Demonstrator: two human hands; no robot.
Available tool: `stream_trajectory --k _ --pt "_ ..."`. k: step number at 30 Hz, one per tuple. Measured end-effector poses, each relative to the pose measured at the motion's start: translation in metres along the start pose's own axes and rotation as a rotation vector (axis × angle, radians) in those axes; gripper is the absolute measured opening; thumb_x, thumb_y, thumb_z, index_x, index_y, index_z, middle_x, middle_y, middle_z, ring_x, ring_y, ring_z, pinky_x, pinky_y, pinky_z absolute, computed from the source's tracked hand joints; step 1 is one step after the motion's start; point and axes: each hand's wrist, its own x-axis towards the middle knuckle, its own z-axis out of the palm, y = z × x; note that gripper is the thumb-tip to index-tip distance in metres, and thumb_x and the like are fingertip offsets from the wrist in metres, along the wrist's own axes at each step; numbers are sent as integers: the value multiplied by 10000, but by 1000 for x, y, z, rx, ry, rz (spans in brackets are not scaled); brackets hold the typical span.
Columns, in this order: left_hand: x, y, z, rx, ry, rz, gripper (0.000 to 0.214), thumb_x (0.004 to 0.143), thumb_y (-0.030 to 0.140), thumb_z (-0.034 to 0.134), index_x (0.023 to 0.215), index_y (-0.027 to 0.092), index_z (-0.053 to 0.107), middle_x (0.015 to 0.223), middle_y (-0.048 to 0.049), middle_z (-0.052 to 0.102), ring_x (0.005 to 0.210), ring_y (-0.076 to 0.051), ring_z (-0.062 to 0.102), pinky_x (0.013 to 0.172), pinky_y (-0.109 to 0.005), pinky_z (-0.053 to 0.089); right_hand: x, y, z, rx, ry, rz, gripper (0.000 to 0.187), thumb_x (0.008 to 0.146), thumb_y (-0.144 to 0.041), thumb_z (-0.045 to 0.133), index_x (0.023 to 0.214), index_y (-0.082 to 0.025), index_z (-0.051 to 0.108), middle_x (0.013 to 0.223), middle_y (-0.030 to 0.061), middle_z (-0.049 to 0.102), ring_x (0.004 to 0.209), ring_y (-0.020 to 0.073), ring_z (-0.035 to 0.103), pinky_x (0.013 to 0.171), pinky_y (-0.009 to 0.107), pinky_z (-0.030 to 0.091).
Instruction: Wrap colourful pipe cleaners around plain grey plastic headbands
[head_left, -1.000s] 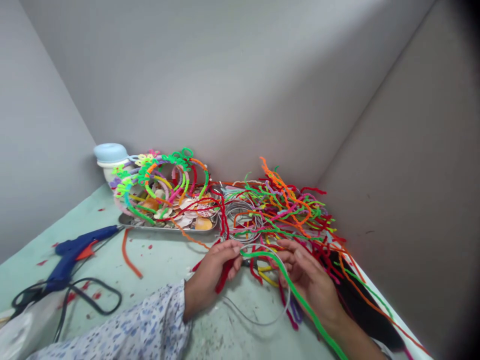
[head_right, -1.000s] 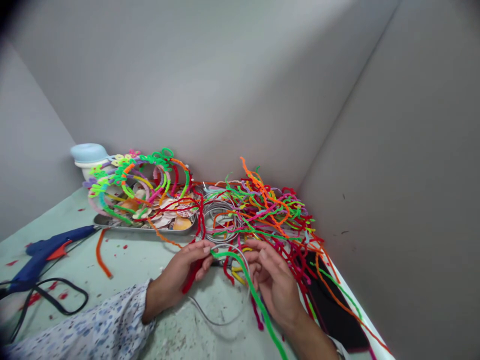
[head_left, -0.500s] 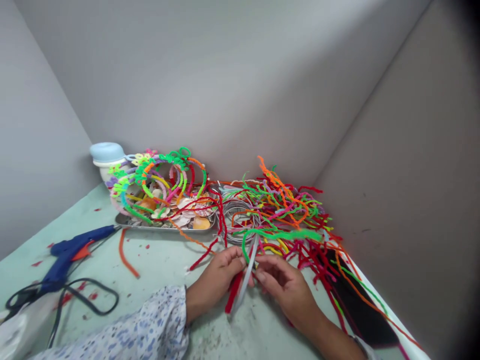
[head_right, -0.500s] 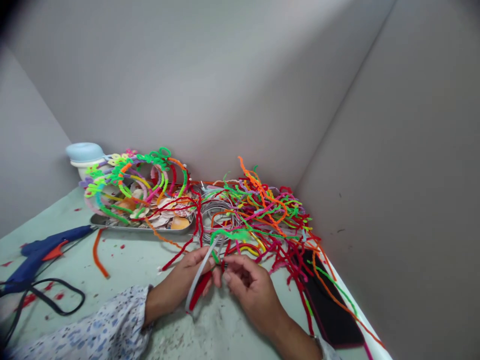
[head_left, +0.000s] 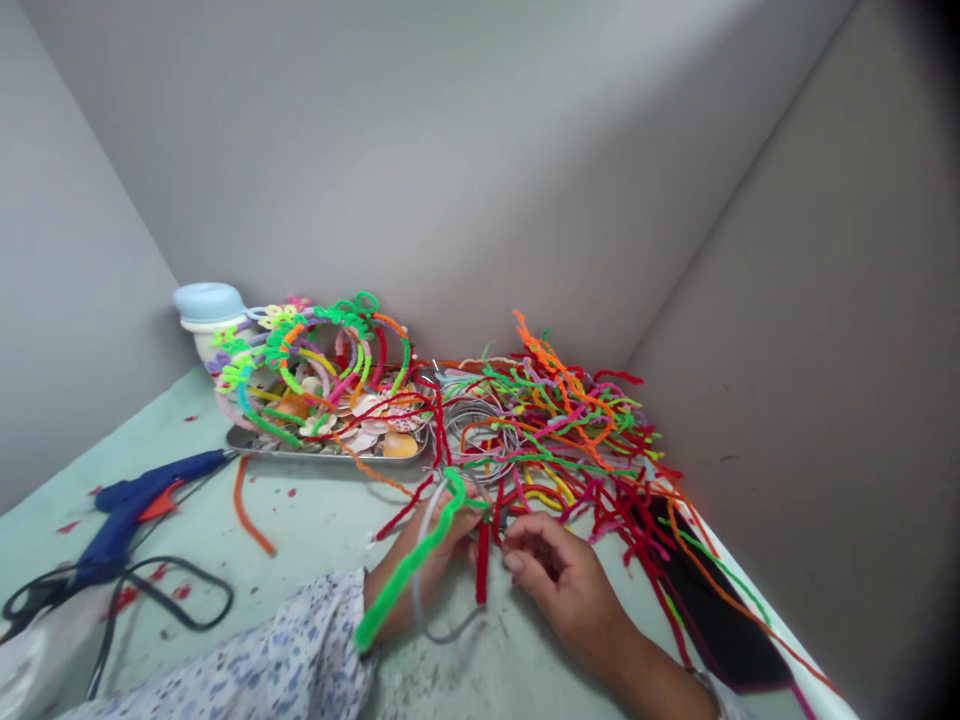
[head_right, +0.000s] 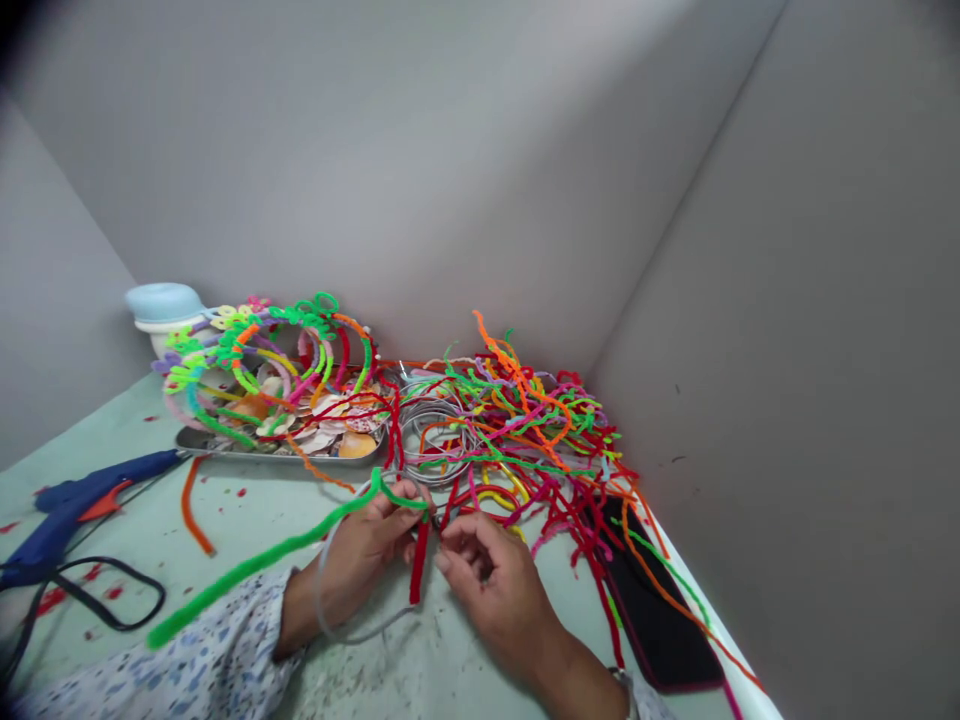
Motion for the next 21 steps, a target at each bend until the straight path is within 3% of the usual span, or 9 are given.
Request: stream_trajectory --k 10,17,21 --pt "-7 -10 7 -49 -41 -63 188 773 312 697 814 156 600 664 30 566 550 -86 515 527 -198 415 0 -5 5 216 -138 117 147 854 -317 595 888 -210 500 804 20 661 654 131 555 592 237 422" --pt "0 -20 -4 -6 -1 -2 172 764 286 711 825 155 618 830 -7 625 583 -84 532 546 -205 438 3 -9 7 287 -50 231 154 831 -280 601 900 -197 492 698 -32 572 592 100 486 551 207 368" --pt "2 -26 -8 43 0 13 169 769 282 706 835 152 621 797 -6 612 572 -84 516 540 -205 430 5 -12 8 280 -35 264 144 825 -267 601 887 -192 496 661 -49 526 583 94 458 541 200 351"
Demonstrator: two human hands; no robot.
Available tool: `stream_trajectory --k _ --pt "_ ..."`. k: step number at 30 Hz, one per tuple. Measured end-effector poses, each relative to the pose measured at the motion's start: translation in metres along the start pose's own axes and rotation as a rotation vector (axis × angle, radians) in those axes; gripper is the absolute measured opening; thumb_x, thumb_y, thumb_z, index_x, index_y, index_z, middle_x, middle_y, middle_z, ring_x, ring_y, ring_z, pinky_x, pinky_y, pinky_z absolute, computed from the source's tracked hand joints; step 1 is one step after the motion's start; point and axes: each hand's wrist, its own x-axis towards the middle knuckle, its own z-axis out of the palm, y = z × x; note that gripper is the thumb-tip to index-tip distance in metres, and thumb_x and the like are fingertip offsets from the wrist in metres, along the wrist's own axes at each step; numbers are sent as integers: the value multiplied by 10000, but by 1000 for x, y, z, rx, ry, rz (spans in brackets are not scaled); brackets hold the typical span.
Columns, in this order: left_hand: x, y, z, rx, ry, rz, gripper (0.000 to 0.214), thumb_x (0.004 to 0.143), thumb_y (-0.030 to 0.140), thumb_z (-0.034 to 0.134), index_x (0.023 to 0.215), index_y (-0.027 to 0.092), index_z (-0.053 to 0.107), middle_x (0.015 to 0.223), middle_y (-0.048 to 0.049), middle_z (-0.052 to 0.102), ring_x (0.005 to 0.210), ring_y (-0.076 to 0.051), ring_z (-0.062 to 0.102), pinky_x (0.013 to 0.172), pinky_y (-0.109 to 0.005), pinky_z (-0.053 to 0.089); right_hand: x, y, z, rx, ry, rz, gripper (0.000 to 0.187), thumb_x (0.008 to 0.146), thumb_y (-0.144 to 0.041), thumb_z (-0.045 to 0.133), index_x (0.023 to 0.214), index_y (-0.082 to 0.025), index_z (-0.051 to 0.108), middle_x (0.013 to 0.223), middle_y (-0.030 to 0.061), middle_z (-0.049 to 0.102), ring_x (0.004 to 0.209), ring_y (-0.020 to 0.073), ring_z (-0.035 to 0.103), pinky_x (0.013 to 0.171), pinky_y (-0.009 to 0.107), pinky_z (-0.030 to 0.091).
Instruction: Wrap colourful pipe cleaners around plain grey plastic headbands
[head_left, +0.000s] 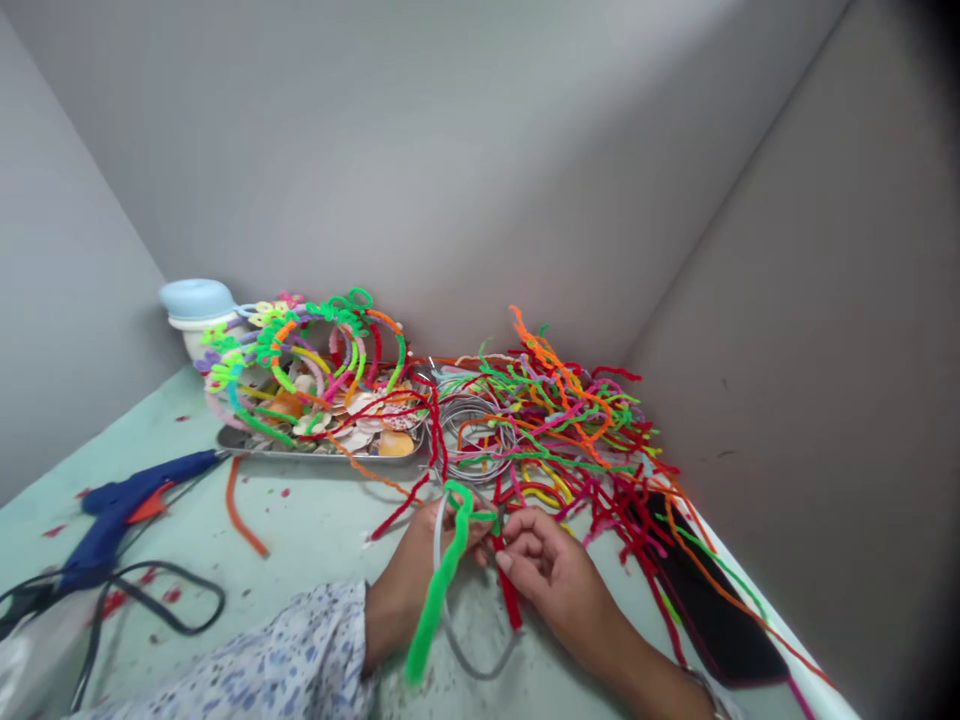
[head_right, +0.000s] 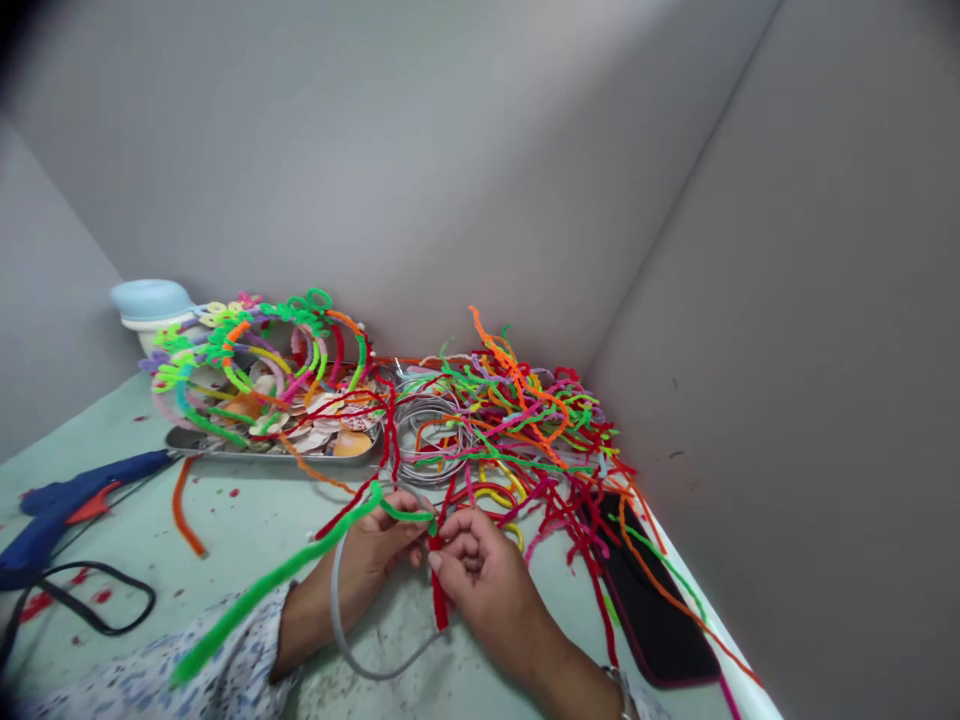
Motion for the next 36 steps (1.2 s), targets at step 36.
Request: stream_trajectory --k 36 --pt "-11 29 21 223 23 -47 40 668 121 571 695 150 564 562 42 511 491 -87 438 479 -194 344 -3 5 0 -294 -35 -130 41 832 -225 541 812 -188 541 586 -52 468 524 102 429 494 214 322"
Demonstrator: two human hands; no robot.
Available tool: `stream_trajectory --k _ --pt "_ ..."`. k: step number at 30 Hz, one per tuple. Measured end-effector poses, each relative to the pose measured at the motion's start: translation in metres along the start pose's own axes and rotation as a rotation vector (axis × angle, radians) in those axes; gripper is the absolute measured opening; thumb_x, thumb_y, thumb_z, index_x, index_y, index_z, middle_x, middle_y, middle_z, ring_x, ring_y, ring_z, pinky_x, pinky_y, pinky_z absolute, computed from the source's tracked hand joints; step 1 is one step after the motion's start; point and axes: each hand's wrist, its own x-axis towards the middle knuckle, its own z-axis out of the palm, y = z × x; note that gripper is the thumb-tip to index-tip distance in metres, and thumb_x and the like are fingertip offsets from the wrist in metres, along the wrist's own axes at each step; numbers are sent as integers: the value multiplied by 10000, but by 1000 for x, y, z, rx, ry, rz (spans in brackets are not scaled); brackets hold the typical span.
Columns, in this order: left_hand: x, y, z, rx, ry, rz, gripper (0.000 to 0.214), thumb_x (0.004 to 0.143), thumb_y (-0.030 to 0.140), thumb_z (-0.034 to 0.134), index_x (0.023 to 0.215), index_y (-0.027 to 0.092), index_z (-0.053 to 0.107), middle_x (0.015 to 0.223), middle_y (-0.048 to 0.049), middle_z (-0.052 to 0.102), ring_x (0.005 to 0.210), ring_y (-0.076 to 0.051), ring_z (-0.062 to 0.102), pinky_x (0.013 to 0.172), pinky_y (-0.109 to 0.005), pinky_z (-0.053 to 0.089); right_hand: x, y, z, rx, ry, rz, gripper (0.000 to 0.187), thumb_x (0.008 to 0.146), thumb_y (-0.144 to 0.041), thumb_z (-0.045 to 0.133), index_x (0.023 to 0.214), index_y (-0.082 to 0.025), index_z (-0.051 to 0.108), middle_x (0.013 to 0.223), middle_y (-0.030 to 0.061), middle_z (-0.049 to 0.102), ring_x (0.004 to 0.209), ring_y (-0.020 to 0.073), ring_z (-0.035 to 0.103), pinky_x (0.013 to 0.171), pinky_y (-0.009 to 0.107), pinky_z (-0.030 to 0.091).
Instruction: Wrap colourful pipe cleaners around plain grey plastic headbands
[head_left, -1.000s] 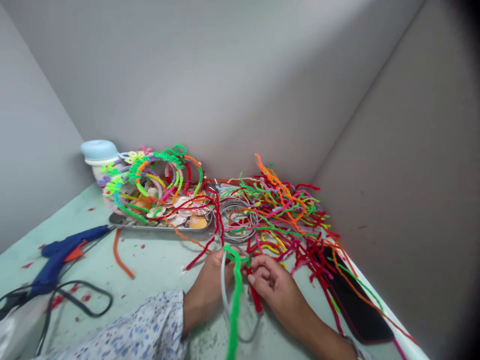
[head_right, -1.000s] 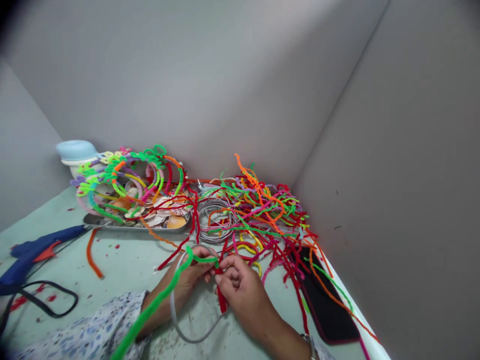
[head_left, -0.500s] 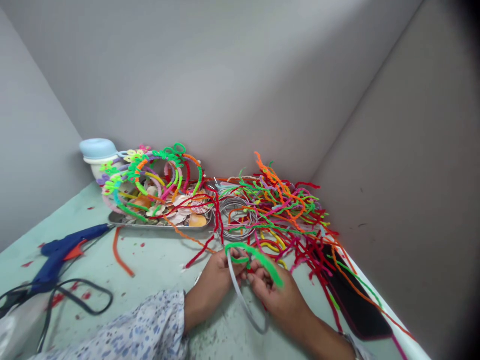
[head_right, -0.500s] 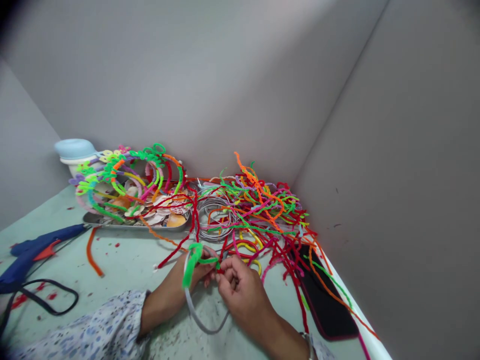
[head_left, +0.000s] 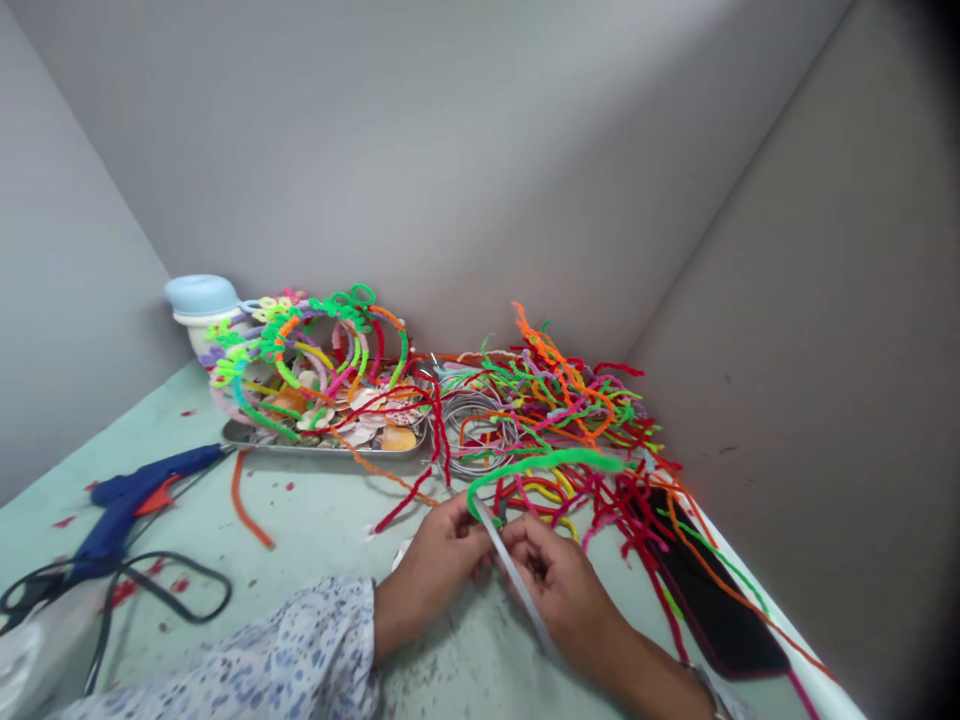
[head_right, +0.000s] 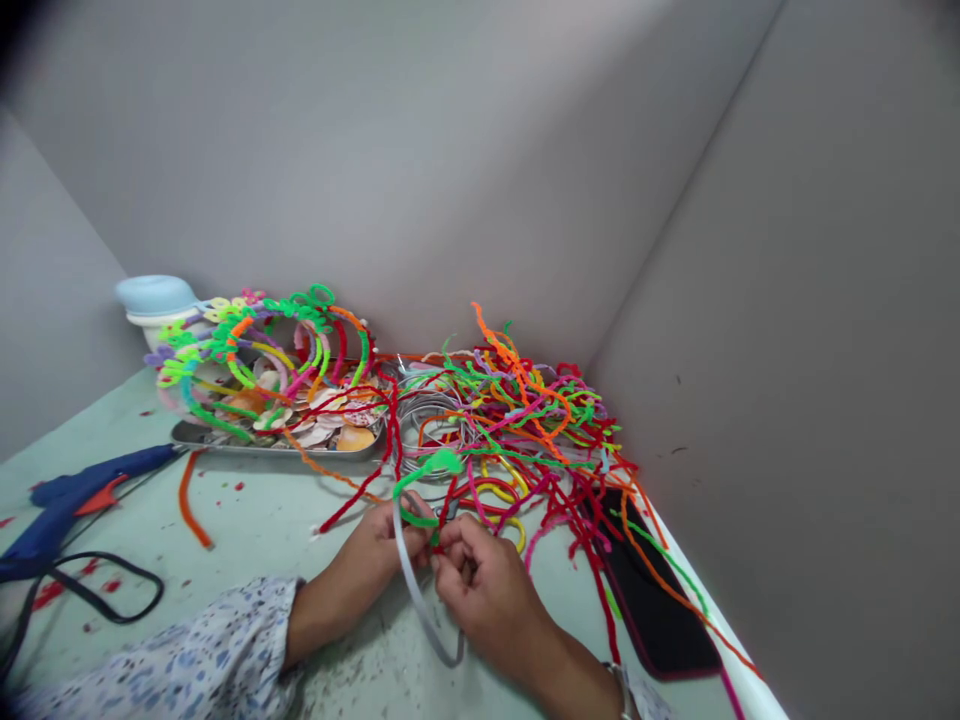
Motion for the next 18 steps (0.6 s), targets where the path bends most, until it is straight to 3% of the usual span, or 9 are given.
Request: stream_trajectory --k 7,12,18 --pt "-1 -2 -3 -23 -17 -14 39 751 184 587 789 176 580 561 44 517 466 -84 454 453 -193 343 3 -3 -7 242 -82 154 126 825 -315 544 806 -194 517 523 -83 437 414 72 354 405 187 285" --pt "-1 -1 -4 15 -52 -8 80 763 236 604 746 165 570 551 36 518 446 -80 446 442 -200 323 4 10 -6 277 -128 156 151 828 -332 548 842 -194 489 519 -85 484 392 61 349 388 174 271" --pt "1 -6 -4 67 -34 -3 52 760 206 578 762 155 565 579 46 498 453 -68 416 444 -194 320 5 20 -4 294 -130 114 129 806 -292 571 796 -199 483 520 -100 409 418 59 329 404 173 269"
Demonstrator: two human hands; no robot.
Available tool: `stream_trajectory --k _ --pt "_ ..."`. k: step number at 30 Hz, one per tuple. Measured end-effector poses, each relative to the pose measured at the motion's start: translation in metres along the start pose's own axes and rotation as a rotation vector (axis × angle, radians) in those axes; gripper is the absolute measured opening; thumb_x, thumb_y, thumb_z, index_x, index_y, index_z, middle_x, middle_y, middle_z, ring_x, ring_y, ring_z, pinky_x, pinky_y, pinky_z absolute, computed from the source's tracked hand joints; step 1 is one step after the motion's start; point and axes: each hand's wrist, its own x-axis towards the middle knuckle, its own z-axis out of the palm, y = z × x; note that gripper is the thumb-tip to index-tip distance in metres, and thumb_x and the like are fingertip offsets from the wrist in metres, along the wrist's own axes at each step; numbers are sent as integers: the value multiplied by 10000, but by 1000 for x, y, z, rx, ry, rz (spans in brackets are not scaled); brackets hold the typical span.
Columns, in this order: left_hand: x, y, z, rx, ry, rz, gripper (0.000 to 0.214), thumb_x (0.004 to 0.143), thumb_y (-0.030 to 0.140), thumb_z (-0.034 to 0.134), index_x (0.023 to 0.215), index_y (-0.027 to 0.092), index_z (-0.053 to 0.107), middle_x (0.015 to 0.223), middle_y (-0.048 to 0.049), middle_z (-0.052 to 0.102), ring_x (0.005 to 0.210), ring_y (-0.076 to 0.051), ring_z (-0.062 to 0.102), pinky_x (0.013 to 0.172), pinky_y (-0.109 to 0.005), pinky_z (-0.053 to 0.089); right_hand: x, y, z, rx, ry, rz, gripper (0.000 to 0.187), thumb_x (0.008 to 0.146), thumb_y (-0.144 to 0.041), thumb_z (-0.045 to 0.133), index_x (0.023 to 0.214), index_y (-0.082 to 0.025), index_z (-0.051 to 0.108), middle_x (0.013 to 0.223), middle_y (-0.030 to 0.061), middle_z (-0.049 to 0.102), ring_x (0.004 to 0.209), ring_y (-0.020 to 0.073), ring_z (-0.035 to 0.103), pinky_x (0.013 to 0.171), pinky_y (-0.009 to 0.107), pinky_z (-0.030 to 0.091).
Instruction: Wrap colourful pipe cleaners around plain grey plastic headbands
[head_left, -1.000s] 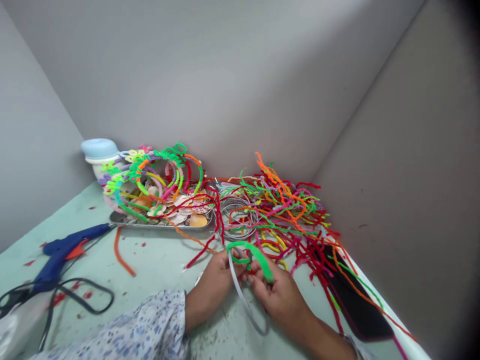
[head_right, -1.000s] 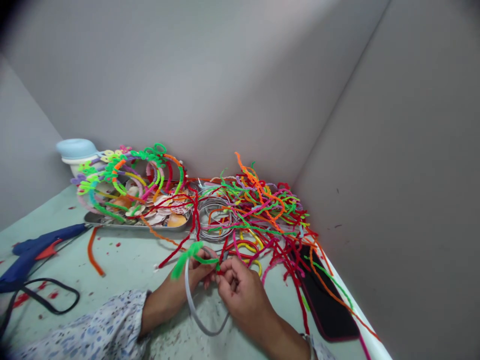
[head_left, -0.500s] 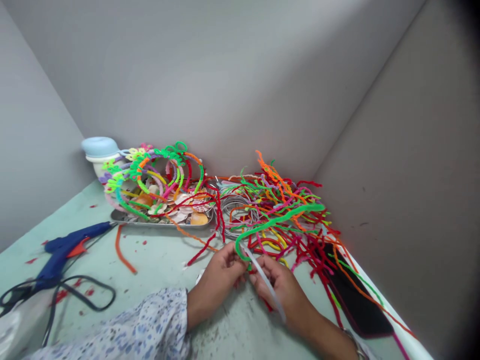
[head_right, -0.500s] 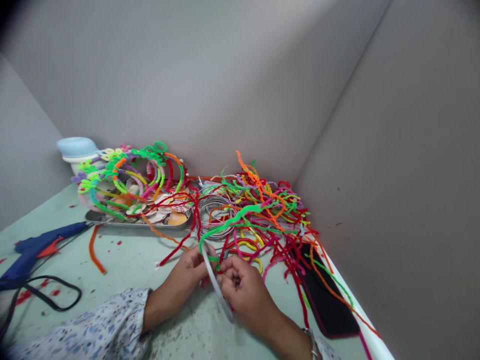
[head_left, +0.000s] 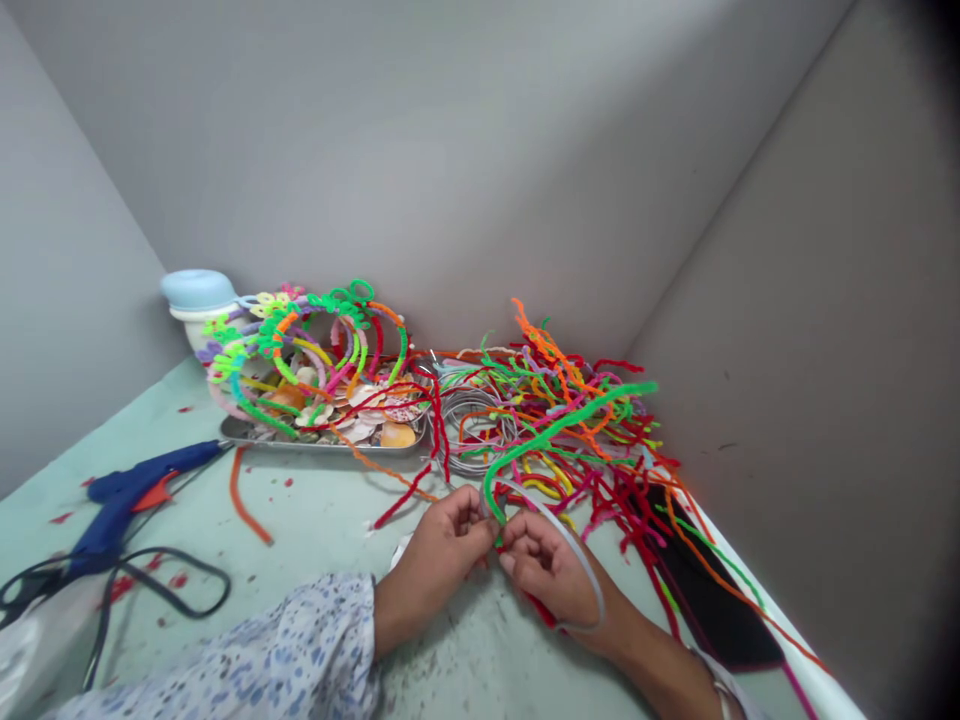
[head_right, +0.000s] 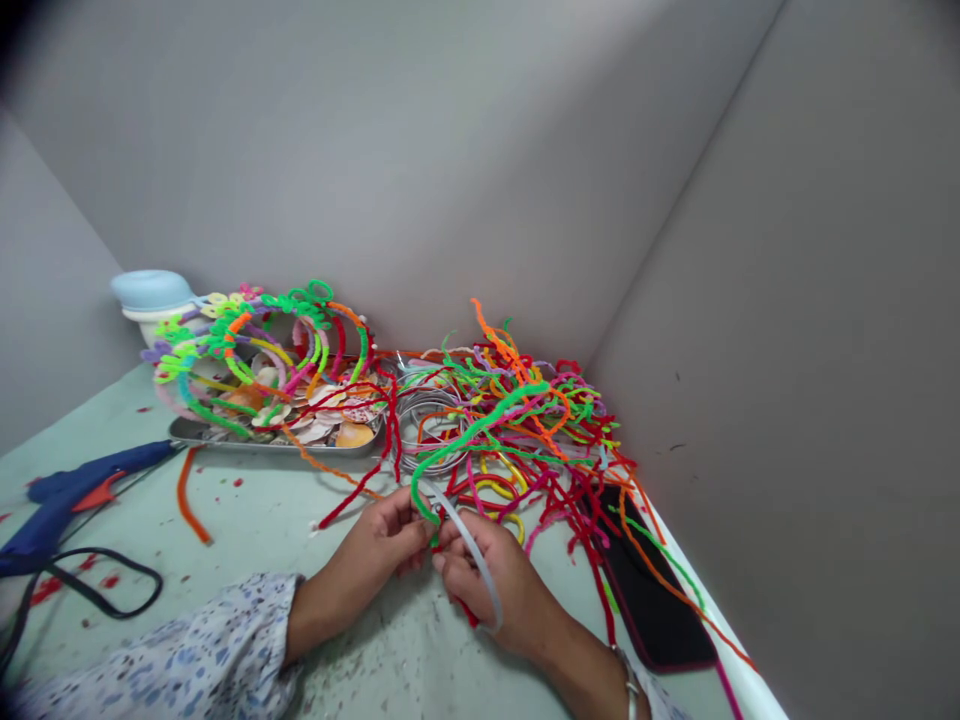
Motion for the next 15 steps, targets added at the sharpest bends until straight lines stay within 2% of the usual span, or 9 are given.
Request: stream_trajectory --k 8,15 --pt "-1 4 2 -82 5 48 78 698 128 591 767 164 584 653 33 544 533 -78 411 506 -192 317 -4 -16 0 -11 -42 33 165 777 -318 613 798 -193 506 512 -98 417 430 68 371 429 185 302" --pt "-2 5 -1 -108 3 4 99 683 115 586 760 171 612 578 48 487 506 -79 368 493 -202 298 -6 -18 -7 137 -85 97 267 812 -424 601 877 -188 493 509 -88 496 360 52 357 357 161 273"
